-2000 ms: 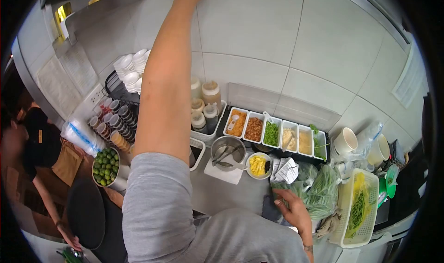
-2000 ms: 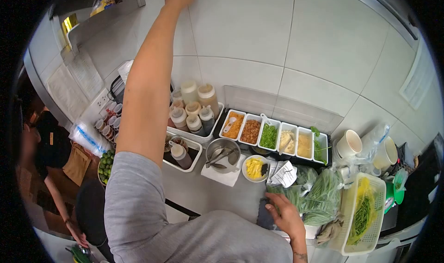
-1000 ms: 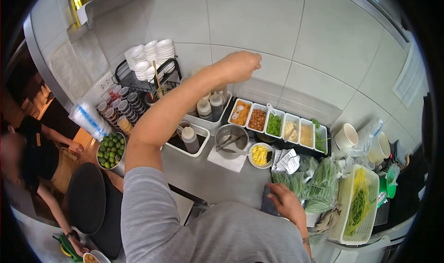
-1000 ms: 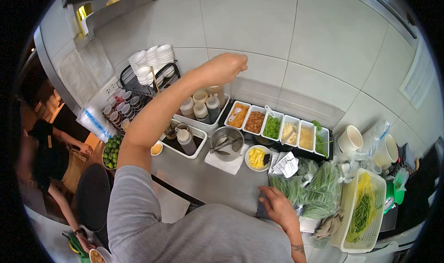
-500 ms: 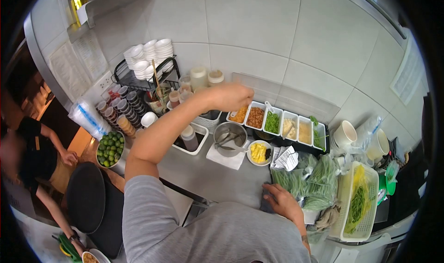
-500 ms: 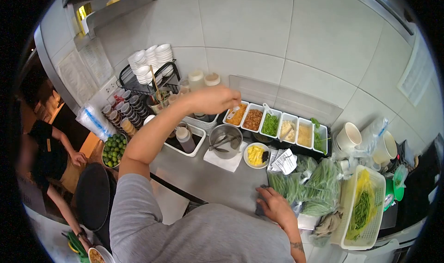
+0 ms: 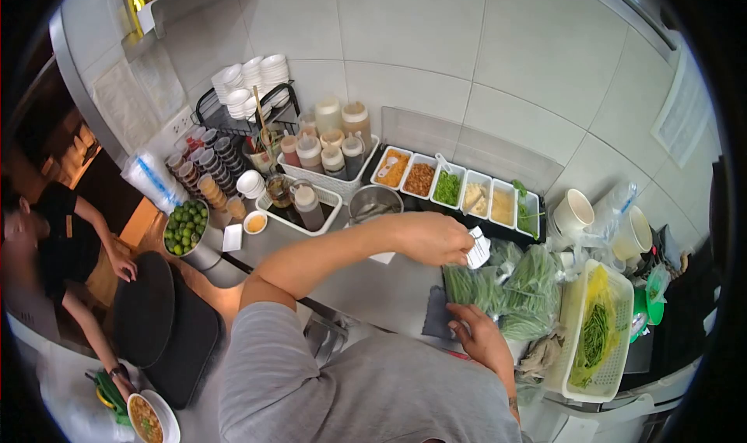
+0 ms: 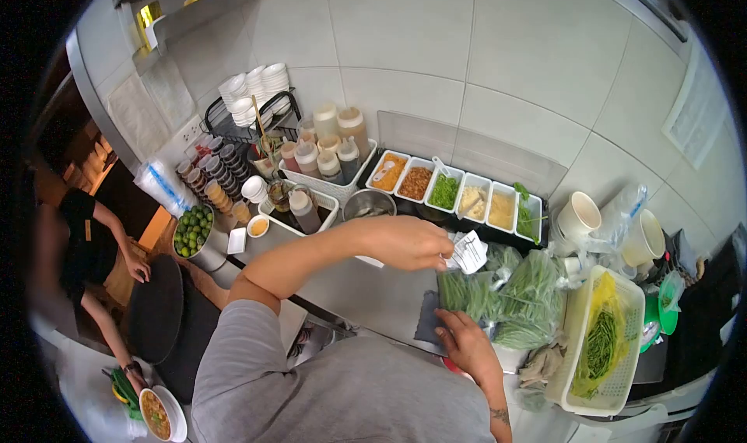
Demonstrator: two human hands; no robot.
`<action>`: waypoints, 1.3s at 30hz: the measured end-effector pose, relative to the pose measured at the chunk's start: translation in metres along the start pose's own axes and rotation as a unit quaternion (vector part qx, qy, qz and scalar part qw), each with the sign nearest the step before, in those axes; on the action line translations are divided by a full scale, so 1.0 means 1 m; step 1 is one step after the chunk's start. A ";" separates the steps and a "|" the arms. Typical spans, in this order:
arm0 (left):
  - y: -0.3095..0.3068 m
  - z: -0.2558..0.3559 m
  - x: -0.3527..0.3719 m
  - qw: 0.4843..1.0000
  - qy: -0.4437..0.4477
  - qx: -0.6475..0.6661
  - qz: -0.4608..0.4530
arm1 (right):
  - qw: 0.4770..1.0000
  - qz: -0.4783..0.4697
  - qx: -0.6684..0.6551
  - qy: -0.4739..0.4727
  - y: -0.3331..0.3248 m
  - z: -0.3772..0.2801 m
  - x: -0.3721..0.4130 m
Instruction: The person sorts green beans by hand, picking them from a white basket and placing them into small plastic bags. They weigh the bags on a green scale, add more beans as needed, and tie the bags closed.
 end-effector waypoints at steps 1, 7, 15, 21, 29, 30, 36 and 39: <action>0.012 0.003 -0.011 1.000 0.017 -0.005 0.020 | 1.000 0.005 -0.006 -0.004 -0.005 0.002 0.008; 0.089 0.039 -0.084 0.999 0.032 0.011 -0.027 | 0.992 0.071 -0.101 -0.003 -0.038 0.037 0.067; 0.182 0.068 -0.146 0.997 -0.074 -0.034 0.015 | 0.969 0.200 -0.143 0.035 -0.096 0.113 0.168; 0.194 0.072 -0.160 0.989 -0.130 -0.006 0.068 | 0.942 0.286 -0.159 0.073 -0.142 0.150 0.215; 0.156 0.060 -0.216 0.982 -0.099 -0.036 0.160 | 0.886 0.430 -0.134 0.111 -0.183 0.190 0.223; 0.156 0.059 -0.225 0.980 -0.091 -0.032 0.172 | 0.880 0.440 -0.132 0.119 -0.188 0.194 0.223; 0.162 0.080 -0.287 0.983 -0.016 0.015 0.184 | 0.877 0.411 -0.112 0.222 -0.232 0.251 0.212; 0.184 0.094 -0.321 0.984 0.101 0.023 0.142 | 0.898 0.376 -0.115 0.195 -0.255 0.311 0.176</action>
Point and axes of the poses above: each hand's wrist, its own x-axis away from the middle knuckle, its own y-axis out of the palm, z = x × y, the point moved 3 cm from there along -x, towards the middle knuckle, and after that the axes turned 14 degrees about y, right-handed, at the moved point
